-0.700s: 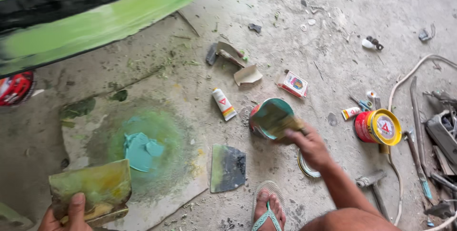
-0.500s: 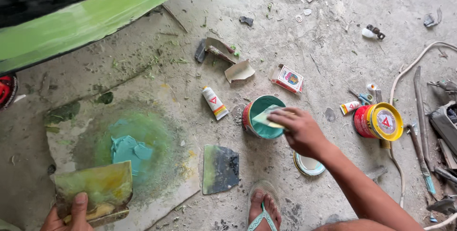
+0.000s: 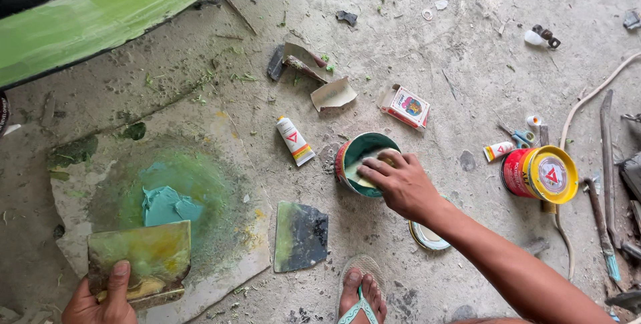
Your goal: The person mixes blue and yellow paint on a flat surface using a putty knife to create a green body filler. They then apply the mixed filler to the front bumper of a car and smooth it out using a sanding block.
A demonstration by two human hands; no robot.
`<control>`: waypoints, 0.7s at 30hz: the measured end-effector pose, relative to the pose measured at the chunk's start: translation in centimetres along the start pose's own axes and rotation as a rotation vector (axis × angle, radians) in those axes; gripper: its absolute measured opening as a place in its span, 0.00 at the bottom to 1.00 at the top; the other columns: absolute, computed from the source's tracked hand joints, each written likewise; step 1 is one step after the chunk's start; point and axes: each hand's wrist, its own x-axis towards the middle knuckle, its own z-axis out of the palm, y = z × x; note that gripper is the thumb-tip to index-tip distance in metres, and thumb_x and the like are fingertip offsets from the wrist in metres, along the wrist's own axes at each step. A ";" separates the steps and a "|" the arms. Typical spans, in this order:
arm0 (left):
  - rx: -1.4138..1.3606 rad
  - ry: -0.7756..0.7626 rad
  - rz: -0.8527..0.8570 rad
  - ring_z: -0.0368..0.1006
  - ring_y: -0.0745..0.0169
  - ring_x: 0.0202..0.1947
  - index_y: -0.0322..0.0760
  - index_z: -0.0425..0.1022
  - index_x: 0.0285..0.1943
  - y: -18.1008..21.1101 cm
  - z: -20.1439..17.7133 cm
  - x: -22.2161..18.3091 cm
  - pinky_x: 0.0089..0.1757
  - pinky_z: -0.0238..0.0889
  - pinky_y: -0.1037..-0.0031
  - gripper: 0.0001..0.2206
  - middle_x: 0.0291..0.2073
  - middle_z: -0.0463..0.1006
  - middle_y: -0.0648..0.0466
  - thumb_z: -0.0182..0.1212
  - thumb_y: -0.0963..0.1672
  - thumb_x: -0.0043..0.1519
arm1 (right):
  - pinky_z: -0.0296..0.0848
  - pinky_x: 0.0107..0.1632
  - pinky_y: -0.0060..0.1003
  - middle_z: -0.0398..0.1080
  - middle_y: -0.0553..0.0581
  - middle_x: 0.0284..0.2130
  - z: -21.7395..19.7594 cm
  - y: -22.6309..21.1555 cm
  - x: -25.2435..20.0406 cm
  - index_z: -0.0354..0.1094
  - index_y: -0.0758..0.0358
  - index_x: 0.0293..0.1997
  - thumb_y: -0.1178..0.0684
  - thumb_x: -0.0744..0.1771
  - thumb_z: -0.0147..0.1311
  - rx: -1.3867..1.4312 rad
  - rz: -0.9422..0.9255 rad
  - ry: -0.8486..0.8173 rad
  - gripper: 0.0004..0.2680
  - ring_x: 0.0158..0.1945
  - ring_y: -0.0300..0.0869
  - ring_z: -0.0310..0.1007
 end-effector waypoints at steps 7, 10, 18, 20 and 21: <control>-0.027 -0.043 0.006 0.59 0.47 0.26 0.35 0.74 0.37 1.8 0.2 -0.7 0.30 0.51 0.53 0.22 0.22 0.60 0.47 0.69 0.56 0.69 | 0.60 0.43 0.48 0.66 0.50 0.58 1.4 0.1 1.1 0.64 0.47 0.60 0.52 0.67 0.40 -0.043 -0.002 -0.273 0.15 0.56 0.52 0.61; -0.065 -0.031 0.097 0.69 0.41 0.36 0.31 0.79 0.45 1.9 0.3 -0.8 0.34 0.63 0.49 0.19 0.30 0.72 0.44 0.69 0.53 0.70 | 0.60 0.41 0.49 0.67 0.48 0.56 1.4 -0.1 1.5 0.66 0.48 0.58 0.53 0.64 0.46 -0.092 -0.002 -0.353 0.15 0.53 0.51 0.61; -0.146 0.011 0.036 0.62 0.45 0.31 0.36 0.74 0.40 1.9 -1.3 -0.7 0.34 0.62 0.43 0.19 0.26 0.63 0.48 0.70 0.53 0.70 | 0.56 0.45 0.44 0.71 0.38 0.52 -2.7 -0.4 3.0 0.71 0.39 0.52 0.45 0.67 0.42 0.106 0.211 -0.444 0.11 0.55 0.46 0.62; -0.178 0.023 0.051 0.61 0.44 0.31 0.36 0.73 0.40 0.4 -1.5 -0.4 0.36 0.64 0.41 0.18 0.26 0.61 0.48 0.70 0.53 0.70 | 0.60 0.49 0.44 0.72 0.39 0.52 -3.5 0.6 2.4 0.71 0.41 0.52 0.50 0.65 0.43 0.179 0.264 -0.452 0.13 0.53 0.46 0.64; -0.208 0.029 0.074 0.61 0.43 0.31 0.36 0.72 0.40 -0.3 -1.6 -0.2 0.38 0.66 0.40 0.18 0.26 0.60 0.48 0.70 0.52 0.70 | 0.64 0.53 0.44 0.73 0.39 0.52 -4.0 1.2 2.2 0.72 0.43 0.52 0.55 0.63 0.44 0.256 0.325 -0.459 0.15 0.51 0.46 0.66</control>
